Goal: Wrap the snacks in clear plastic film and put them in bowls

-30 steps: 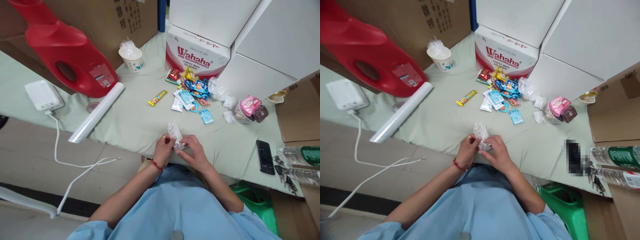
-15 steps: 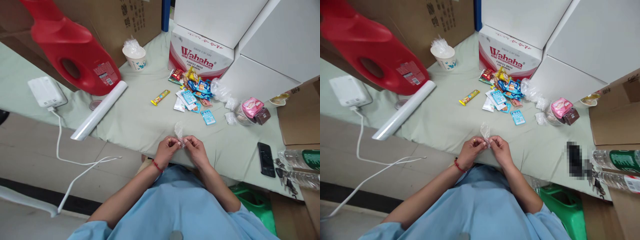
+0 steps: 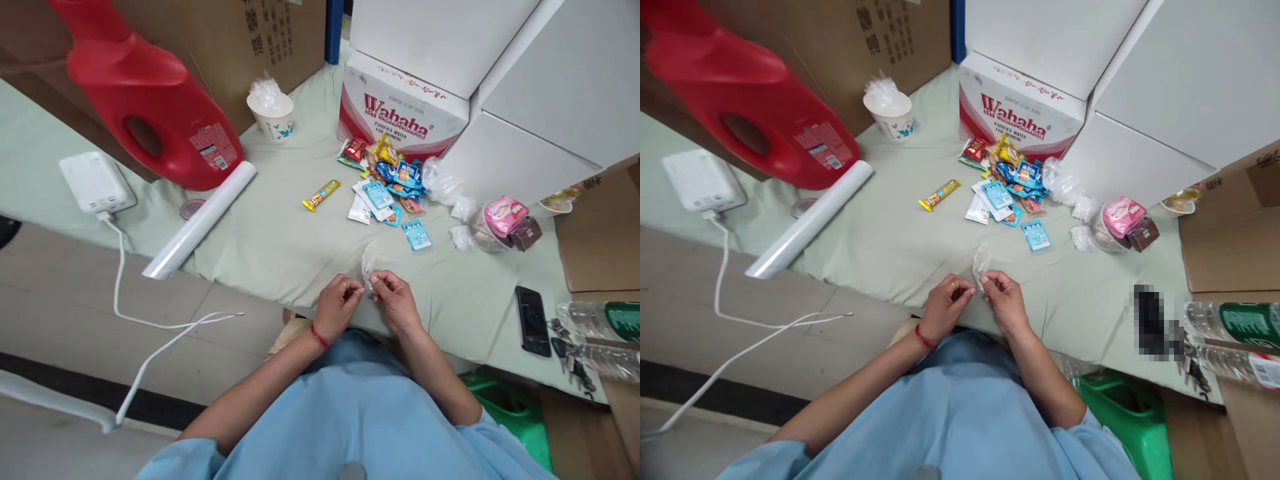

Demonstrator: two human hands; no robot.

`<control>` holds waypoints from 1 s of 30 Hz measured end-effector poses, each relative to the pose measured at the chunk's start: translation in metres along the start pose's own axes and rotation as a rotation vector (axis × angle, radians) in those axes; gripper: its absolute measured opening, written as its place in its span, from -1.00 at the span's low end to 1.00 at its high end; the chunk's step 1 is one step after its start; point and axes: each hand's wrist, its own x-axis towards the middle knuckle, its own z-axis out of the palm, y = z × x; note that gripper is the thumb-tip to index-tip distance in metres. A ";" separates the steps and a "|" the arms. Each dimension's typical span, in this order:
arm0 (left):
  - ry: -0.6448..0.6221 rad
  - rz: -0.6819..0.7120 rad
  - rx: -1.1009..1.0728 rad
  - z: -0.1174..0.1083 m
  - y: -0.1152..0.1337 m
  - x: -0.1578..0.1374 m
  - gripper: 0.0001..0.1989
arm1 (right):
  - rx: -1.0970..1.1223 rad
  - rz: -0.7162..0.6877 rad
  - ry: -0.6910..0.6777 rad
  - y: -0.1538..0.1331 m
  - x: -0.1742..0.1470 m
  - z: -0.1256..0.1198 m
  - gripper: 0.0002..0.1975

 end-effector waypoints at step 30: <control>0.223 -0.351 -0.730 -0.010 -0.009 0.012 -0.59 | -0.064 -0.106 0.096 -0.009 -0.005 -0.026 -0.74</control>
